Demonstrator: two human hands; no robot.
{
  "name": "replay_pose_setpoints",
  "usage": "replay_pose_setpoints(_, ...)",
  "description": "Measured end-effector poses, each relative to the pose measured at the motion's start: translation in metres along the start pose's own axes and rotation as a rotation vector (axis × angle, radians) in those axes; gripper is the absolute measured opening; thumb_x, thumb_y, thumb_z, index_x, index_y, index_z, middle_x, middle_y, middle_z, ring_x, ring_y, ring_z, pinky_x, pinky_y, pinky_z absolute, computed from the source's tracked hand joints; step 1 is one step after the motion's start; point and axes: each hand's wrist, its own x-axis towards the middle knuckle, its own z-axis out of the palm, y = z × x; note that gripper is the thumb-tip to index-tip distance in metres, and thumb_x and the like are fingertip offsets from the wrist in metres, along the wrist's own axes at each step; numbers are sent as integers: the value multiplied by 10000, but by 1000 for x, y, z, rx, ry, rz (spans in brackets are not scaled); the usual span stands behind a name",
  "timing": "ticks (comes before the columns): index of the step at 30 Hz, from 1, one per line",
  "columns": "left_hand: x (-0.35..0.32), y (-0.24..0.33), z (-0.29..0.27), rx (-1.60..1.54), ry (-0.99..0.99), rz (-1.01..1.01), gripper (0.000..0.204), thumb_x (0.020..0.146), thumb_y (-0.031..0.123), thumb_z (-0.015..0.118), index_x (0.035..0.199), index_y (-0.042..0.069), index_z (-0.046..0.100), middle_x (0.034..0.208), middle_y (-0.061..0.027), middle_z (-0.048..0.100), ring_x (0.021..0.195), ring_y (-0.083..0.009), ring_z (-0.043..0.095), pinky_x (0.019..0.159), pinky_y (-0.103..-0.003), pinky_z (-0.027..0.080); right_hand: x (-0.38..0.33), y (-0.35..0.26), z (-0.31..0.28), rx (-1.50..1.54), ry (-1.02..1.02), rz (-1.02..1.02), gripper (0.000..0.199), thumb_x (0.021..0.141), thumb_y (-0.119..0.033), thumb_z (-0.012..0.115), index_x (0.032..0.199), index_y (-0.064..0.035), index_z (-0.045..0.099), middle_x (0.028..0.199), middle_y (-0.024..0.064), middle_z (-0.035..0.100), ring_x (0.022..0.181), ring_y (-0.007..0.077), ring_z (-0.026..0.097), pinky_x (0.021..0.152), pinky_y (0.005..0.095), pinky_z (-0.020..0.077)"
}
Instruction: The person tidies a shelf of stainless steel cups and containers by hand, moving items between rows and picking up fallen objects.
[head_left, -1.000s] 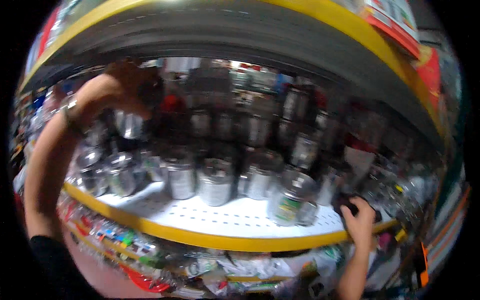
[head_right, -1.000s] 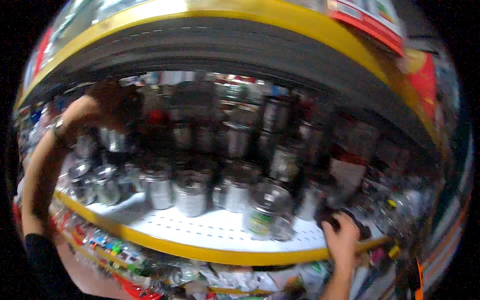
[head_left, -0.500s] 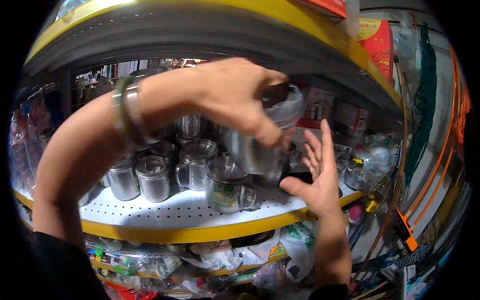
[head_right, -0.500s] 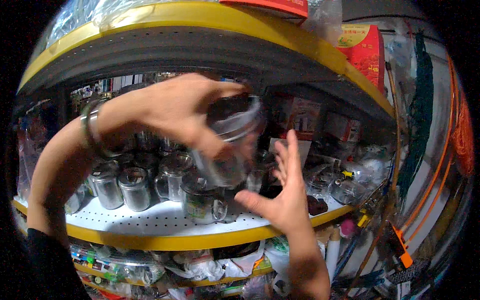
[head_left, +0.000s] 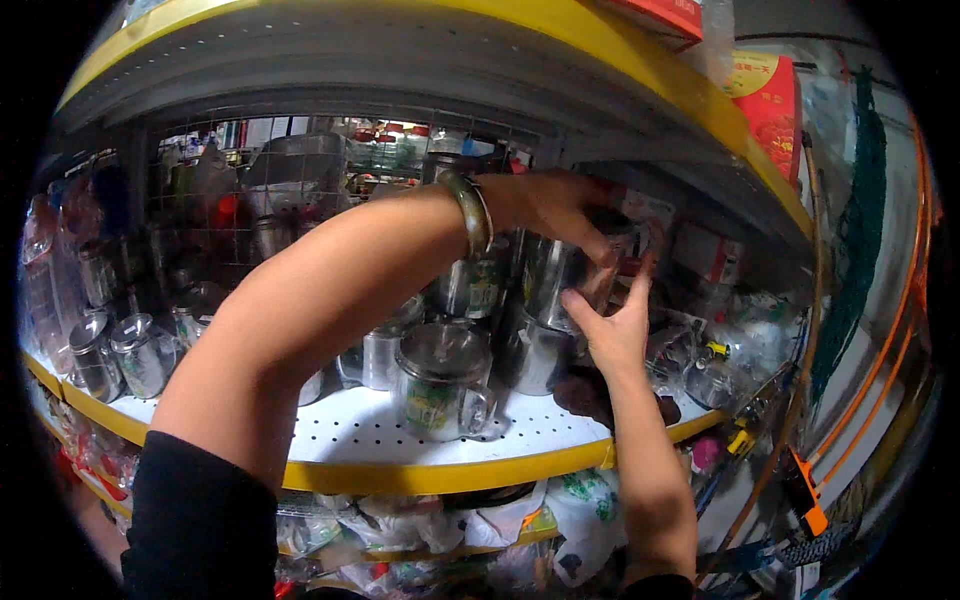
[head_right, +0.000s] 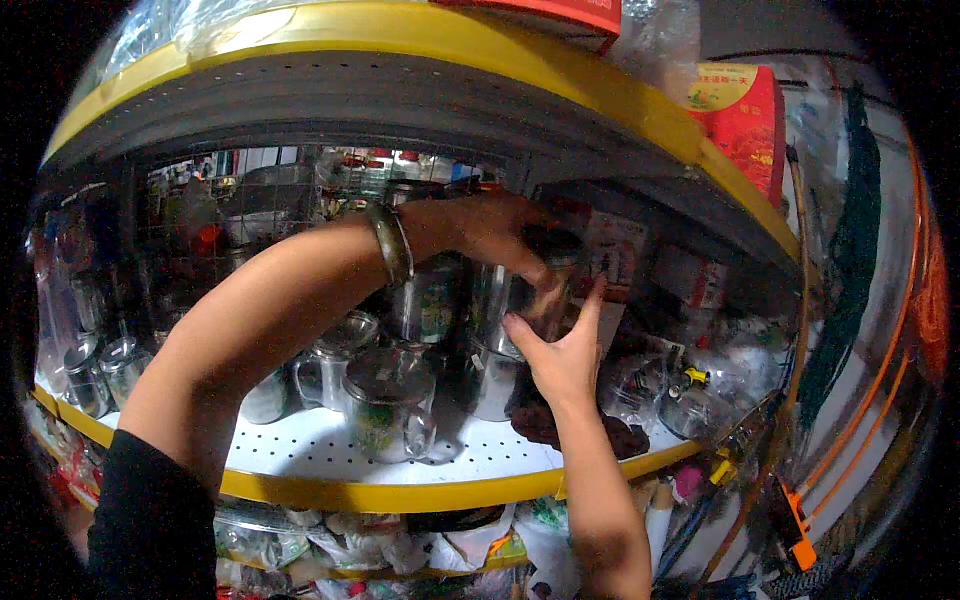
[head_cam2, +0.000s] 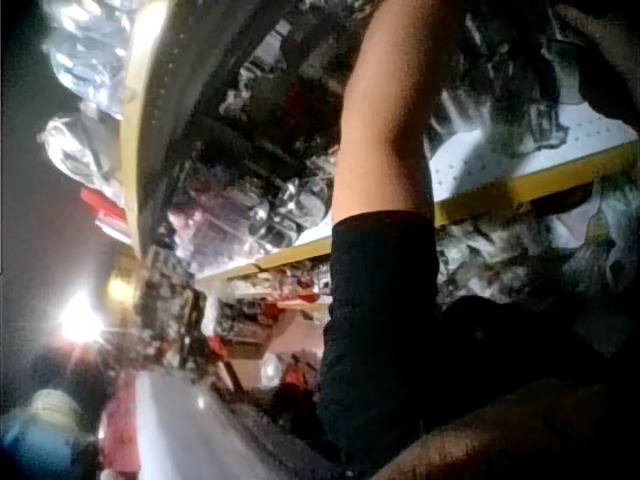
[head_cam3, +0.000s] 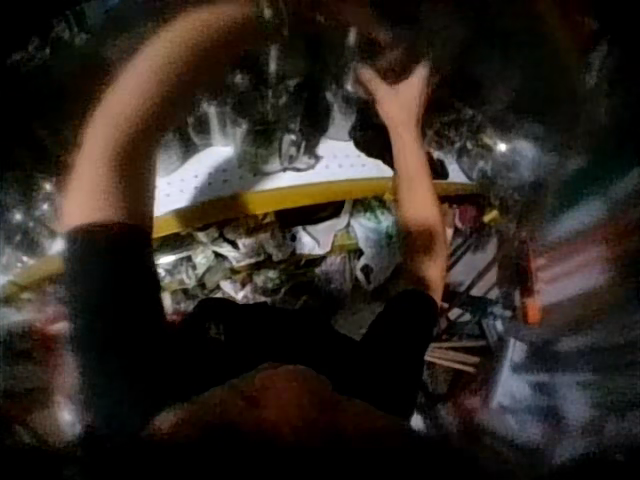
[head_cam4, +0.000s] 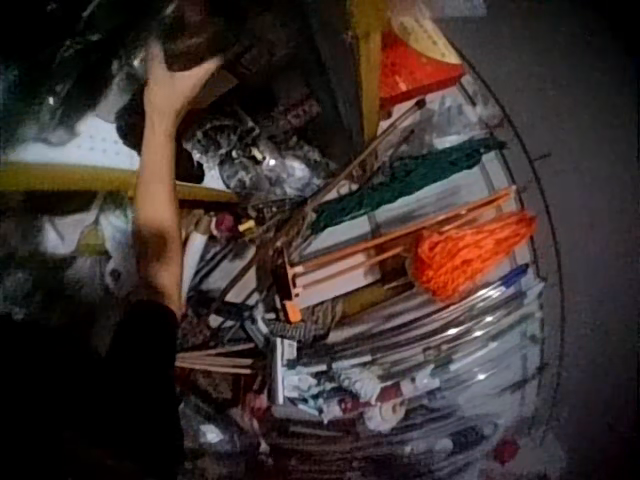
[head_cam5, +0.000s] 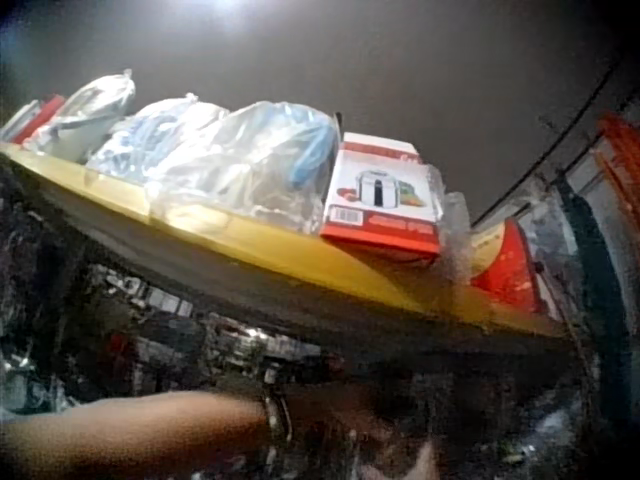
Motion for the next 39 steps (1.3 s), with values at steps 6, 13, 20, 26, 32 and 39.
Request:
replay_pose_setpoints(6, 7, -36, 13, 121, -105, -141, 933, 799, 731, 676, 1441, 63, 567, 1460, -233, 551, 1373, -365, 509, 1147, -427, 387, 6, -12, 22, -232, -61, 197, 1113, 789, -427, 831, 1623, -60, 193, 1222, 256, 655, 1088, 353, 669, 985, 394, 500)
replay_pose_setpoints(13, -14, -43, 11, 118, 63, 50, 918, 854, 765, 580, 1439, 58, 565, 1482, -254, 519, 1401, -417, 464, 1168, -464, 363, 1, 19, 40, -90, -45, 151, 883, 851, -325, 801, 1551, -45, 343, 1066, 173, 699, 975, 313, 670, 891, 421, 524)
replay_pose_setpoints(20, -133, 40, -62, 124, -59, 1, 777, 960, 609, 589, 1425, -11, 533, 1308, -298, 627, 1248, -422, 595, 1063, -461, 464, -5, 49, 36, -163, 23, 25, 526, 937, -192, 718, 1386, -33, 496, 1253, 93, 613, 1157, 218, 575, 1067, 362, 413)
replay_pose_setpoints(26, -308, 119, -151, 291, -102, -351, 825, 928, 607, 643, 1430, -39, 534, 1357, -301, 599, 1262, -425, 598, 1077, -451, 480, -5, 71, -3, -116, -20, 29, 634, 1009, -261, 636, 1549, -40, 388, 1544, 161, 459, 1394, 290, 450, 1177, 396, 321)
replay_pose_setpoints(32, -466, 138, -166, 462, 123, -878, 764, 862, 495, 782, 1347, -64, 594, 1315, -270, 645, 1236, -374, 630, 1055, -420, 491, -19, 39, -1, 111, 21, 53, 553, 1067, -266, 542, 1573, -114, 381, 1538, 242, 442, 1374, 358, 489, 1162, 454, 384)
replay_pose_setpoints(39, -588, 89, -130, 608, 211, -1231, 1020, 681, 554, 882, 1433, -31, 516, 1272, -306, 631, 1191, -432, 615, 1024, -475, 477, -41, -23, -5, 47, -16, -84, 587, 1025, -216, 594, 1565, -102, 394, 1526, 213, 471, 1408, 319, 460, 1171, 450, 367)
